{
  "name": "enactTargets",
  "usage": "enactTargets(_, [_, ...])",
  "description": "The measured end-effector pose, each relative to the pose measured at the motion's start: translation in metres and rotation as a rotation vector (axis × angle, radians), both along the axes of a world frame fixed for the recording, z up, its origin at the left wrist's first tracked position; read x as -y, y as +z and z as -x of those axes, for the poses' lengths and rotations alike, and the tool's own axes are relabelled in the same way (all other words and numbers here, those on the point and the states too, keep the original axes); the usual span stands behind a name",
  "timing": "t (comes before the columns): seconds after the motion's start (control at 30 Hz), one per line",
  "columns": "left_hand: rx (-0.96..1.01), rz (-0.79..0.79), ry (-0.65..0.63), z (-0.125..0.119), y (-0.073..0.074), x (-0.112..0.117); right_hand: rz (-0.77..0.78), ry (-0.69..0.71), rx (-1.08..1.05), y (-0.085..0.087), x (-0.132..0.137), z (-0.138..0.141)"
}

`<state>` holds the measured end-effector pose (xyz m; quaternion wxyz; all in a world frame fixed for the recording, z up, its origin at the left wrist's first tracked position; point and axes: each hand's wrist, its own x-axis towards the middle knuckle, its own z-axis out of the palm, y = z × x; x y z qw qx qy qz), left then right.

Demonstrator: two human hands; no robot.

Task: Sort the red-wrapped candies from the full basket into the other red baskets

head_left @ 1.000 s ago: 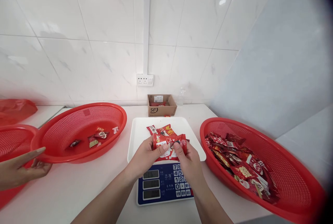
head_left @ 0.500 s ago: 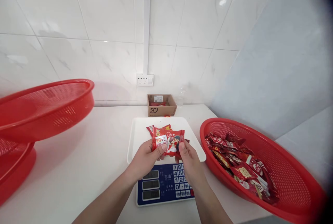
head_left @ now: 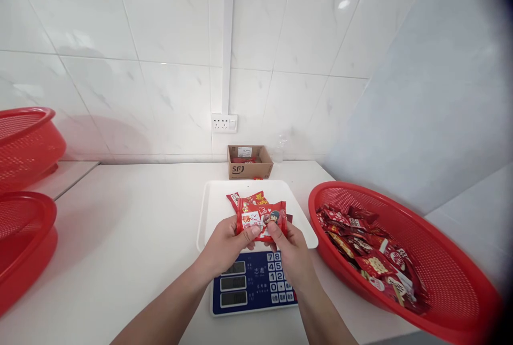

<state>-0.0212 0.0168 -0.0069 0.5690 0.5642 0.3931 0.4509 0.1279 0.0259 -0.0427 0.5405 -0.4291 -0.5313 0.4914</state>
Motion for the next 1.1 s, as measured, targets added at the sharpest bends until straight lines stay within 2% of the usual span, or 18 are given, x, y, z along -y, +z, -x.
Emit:
enactTargets(0.13, [0.004, 0.001, -0.027, -0.001, -0.002, 0.001, -0.024, -0.021, -0.042, 0.002, 0.0, 0.002])
enactTargets(0.3, [-0.062, -0.033, -0.033, 0.002, -0.009, -0.002, -0.007, -0.044, 0.013, 0.003, 0.001, 0.0])
enactTargets(0.43, [-0.058, -0.006, -0.007, 0.002, -0.009, -0.003, 0.044, 0.009, 0.043, 0.004, 0.001, -0.002])
enactTargets(0.67, [-0.022, 0.038, 0.051, -0.002, -0.007, -0.003, 0.029, 0.063, 0.108, 0.011, 0.002, -0.001])
enactTargets(1.1, [-0.031, 0.027, -0.034, -0.002, -0.011, -0.002, 0.027, -0.069, 0.145, 0.015, 0.006, -0.002])
